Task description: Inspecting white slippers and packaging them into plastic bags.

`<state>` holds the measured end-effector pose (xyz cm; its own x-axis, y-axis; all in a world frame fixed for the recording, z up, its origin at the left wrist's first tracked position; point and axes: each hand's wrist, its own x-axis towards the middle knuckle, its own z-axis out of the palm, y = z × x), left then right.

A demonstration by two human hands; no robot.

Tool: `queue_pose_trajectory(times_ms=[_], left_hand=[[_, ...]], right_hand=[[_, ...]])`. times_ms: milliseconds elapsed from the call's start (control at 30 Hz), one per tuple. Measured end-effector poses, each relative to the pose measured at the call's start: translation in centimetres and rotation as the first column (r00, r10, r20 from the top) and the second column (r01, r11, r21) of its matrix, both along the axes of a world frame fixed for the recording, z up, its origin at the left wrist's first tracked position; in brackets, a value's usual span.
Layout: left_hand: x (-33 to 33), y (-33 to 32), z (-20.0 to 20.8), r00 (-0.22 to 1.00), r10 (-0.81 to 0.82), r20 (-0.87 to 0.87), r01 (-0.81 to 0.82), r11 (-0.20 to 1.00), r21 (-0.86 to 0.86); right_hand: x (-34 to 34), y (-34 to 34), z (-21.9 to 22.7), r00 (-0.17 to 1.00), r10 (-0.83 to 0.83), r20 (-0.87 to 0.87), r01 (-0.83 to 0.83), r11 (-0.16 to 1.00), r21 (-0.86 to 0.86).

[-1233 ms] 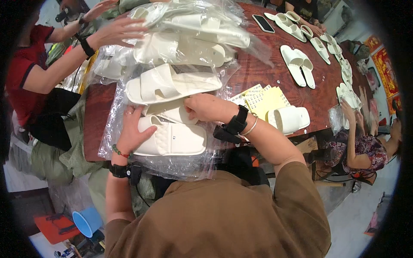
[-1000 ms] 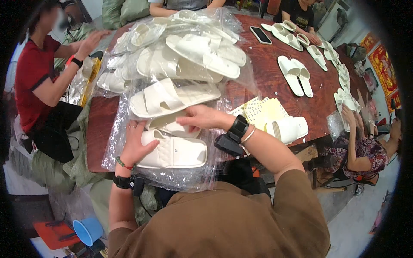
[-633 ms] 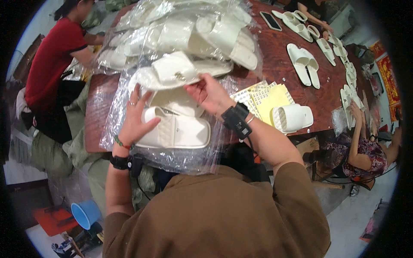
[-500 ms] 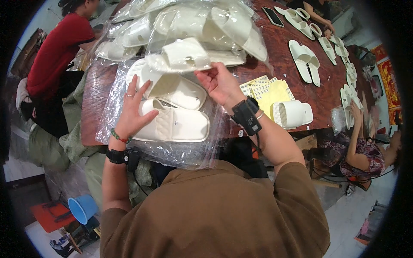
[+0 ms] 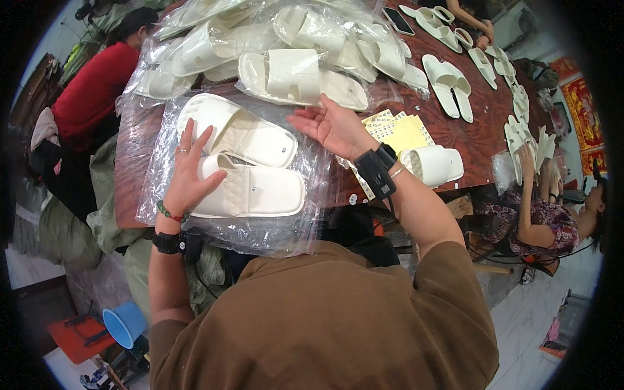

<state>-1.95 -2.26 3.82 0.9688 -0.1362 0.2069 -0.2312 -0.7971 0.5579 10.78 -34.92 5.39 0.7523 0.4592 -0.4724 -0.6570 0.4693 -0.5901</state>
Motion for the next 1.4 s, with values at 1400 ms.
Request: queue_pose_trajectory(times_ms=[1400], left_hand=[[0.0, -0.1, 0.8, 0.998, 0.020, -0.052, -0.018, 0.999, 0.038]], right_hand=[[0.9, 5.0, 4.4, -0.194, 0.884, 0.426, 0.100, 0.449, -0.888]])
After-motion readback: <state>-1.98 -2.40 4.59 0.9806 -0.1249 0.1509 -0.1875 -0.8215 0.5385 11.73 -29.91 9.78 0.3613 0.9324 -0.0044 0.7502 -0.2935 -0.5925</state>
